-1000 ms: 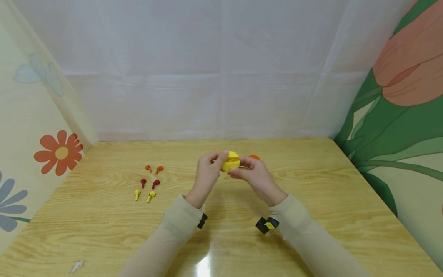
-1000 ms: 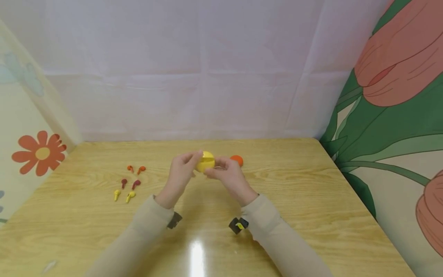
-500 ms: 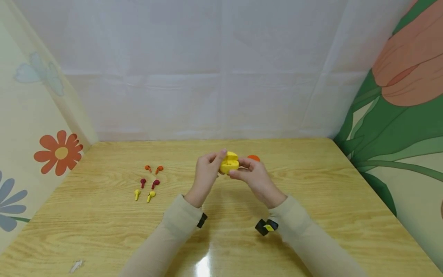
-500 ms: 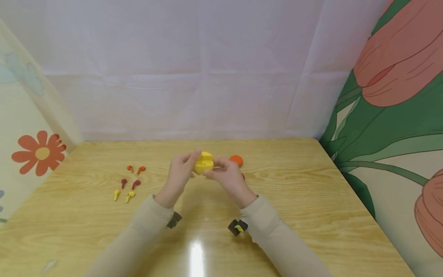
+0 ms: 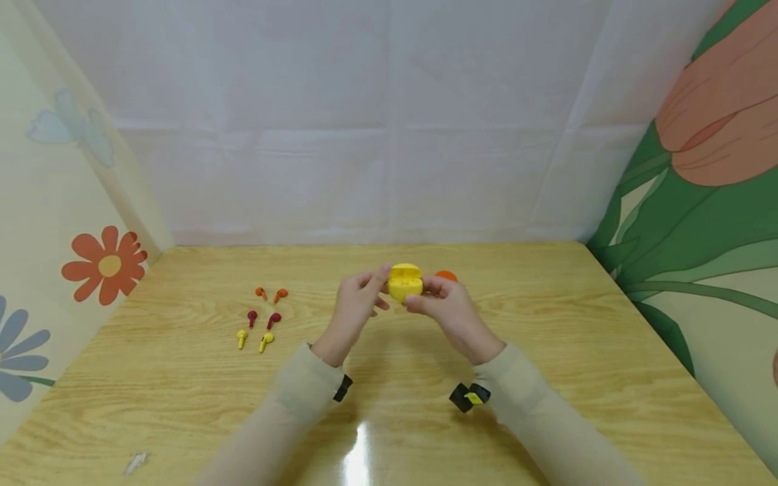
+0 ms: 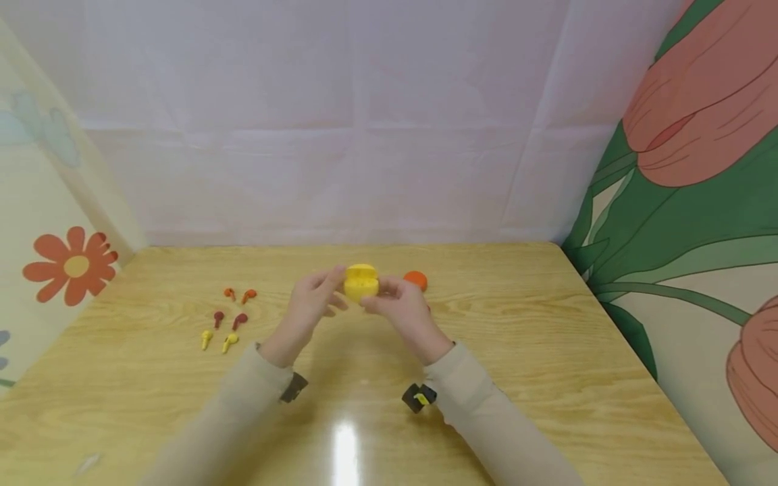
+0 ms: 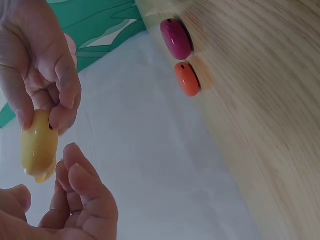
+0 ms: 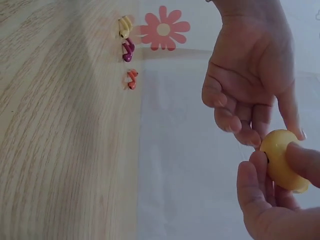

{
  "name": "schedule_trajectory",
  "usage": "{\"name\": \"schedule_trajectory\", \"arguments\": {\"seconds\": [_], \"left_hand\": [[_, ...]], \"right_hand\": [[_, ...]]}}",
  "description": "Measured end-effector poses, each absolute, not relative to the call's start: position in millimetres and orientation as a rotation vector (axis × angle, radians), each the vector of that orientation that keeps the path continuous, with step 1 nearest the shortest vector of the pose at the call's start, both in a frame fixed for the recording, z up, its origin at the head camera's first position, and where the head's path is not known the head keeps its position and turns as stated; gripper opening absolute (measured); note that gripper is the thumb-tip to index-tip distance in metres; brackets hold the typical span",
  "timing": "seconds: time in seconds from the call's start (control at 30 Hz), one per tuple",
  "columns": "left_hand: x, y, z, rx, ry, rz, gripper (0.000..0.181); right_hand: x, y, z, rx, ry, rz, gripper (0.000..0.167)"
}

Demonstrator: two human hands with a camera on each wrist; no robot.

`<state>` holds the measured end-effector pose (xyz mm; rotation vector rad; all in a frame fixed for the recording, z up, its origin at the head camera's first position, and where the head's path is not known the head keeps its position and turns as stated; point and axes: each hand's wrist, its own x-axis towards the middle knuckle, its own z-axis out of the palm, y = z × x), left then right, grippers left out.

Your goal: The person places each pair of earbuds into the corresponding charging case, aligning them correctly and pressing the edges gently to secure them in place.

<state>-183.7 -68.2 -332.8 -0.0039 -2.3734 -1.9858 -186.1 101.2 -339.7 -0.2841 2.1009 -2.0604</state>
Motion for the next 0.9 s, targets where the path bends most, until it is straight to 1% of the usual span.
{"name": "schedule_trajectory", "arguments": {"seconds": [0.4, 0.9], "left_hand": [[-174, -99, -332, 0.028, -2.41, -1.913, 0.037], [-166, -144, -331, 0.08, -2.499, -1.805, 0.037]], "right_hand": [[-187, 102, -339, -0.211, 2.088, -2.074, 0.034], [-189, 103, -340, -0.185, 2.066, -2.082, 0.035]]}}
